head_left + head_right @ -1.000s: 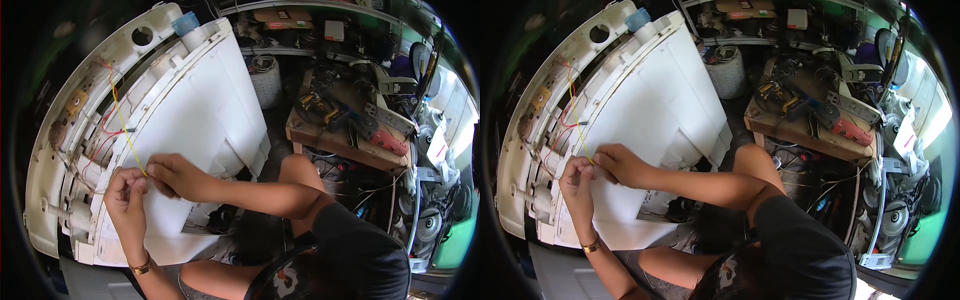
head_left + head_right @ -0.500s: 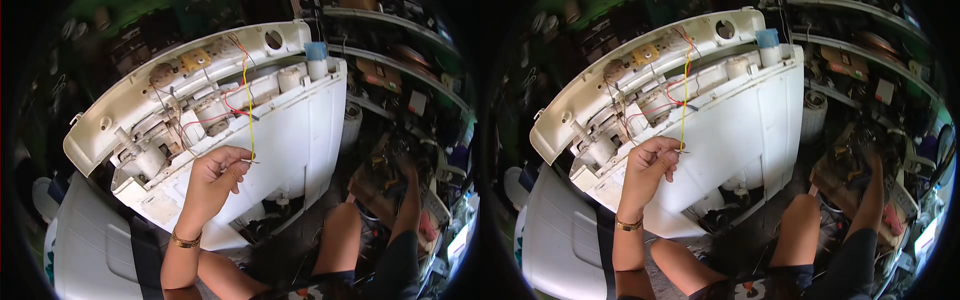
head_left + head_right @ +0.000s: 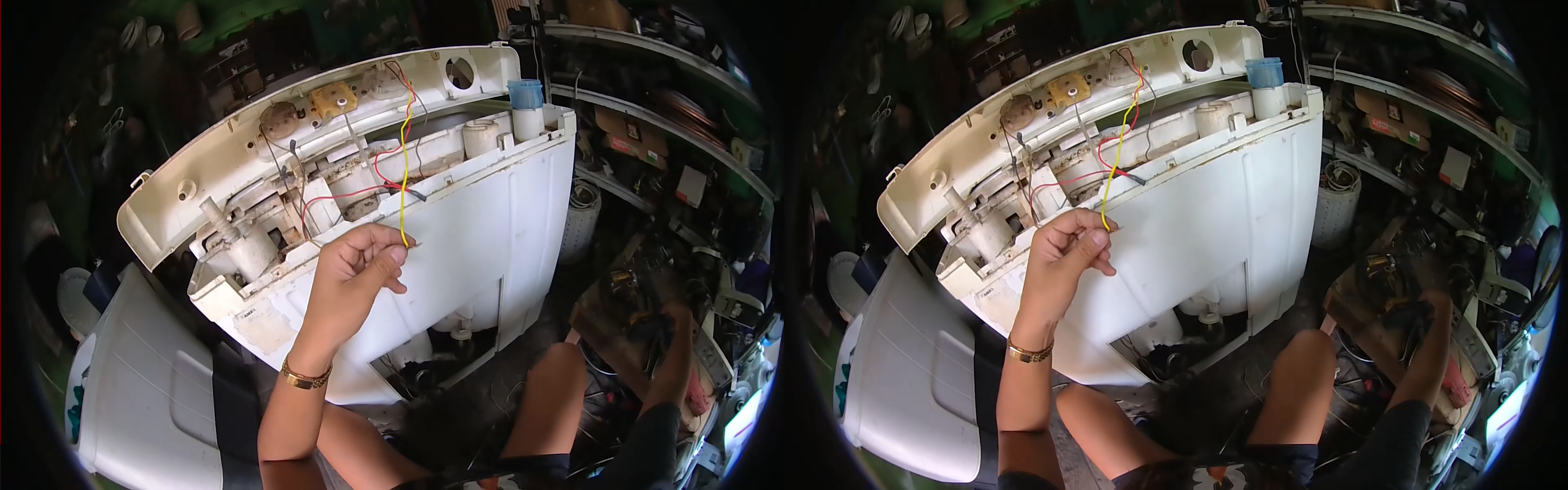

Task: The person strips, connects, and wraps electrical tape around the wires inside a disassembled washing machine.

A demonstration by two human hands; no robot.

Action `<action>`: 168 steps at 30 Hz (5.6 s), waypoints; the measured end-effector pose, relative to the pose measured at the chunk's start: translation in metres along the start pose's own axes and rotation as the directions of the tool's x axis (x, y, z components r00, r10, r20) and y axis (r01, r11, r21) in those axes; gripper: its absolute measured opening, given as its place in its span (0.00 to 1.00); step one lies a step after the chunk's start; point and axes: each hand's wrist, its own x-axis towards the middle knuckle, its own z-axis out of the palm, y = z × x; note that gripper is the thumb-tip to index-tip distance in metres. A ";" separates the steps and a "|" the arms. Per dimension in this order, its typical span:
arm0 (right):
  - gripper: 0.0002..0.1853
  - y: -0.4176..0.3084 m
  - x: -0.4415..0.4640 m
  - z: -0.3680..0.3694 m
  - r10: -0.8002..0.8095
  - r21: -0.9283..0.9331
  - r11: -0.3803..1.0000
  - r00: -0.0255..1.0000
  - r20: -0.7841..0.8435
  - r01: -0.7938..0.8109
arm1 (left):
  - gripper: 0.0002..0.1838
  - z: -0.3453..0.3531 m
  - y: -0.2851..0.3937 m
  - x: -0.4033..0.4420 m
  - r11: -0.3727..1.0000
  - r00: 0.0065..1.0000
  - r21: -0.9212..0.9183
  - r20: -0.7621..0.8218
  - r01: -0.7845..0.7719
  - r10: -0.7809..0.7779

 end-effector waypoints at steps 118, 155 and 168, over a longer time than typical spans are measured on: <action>0.13 -0.174 -0.143 -0.053 -0.706 -0.171 0.708 0.678 -0.203 0.686 | 0.06 0.002 -0.015 -0.014 0.951 0.952 0.205 -0.154 -0.230 0.263; 0.10 -0.446 -0.430 -0.110 -0.997 0.957 0.056 0.032 0.068 -0.285 | 0.04 -0.007 0.002 0.031 0.249 0.612 0.864 0.084 -0.438 0.786; 0.06 -0.467 -0.426 -0.097 -0.956 0.954 -0.294 0.016 -0.294 -0.051 | 0.05 -0.020 -0.008 0.035 0.705 0.864 0.603 -0.054 -0.372 0.501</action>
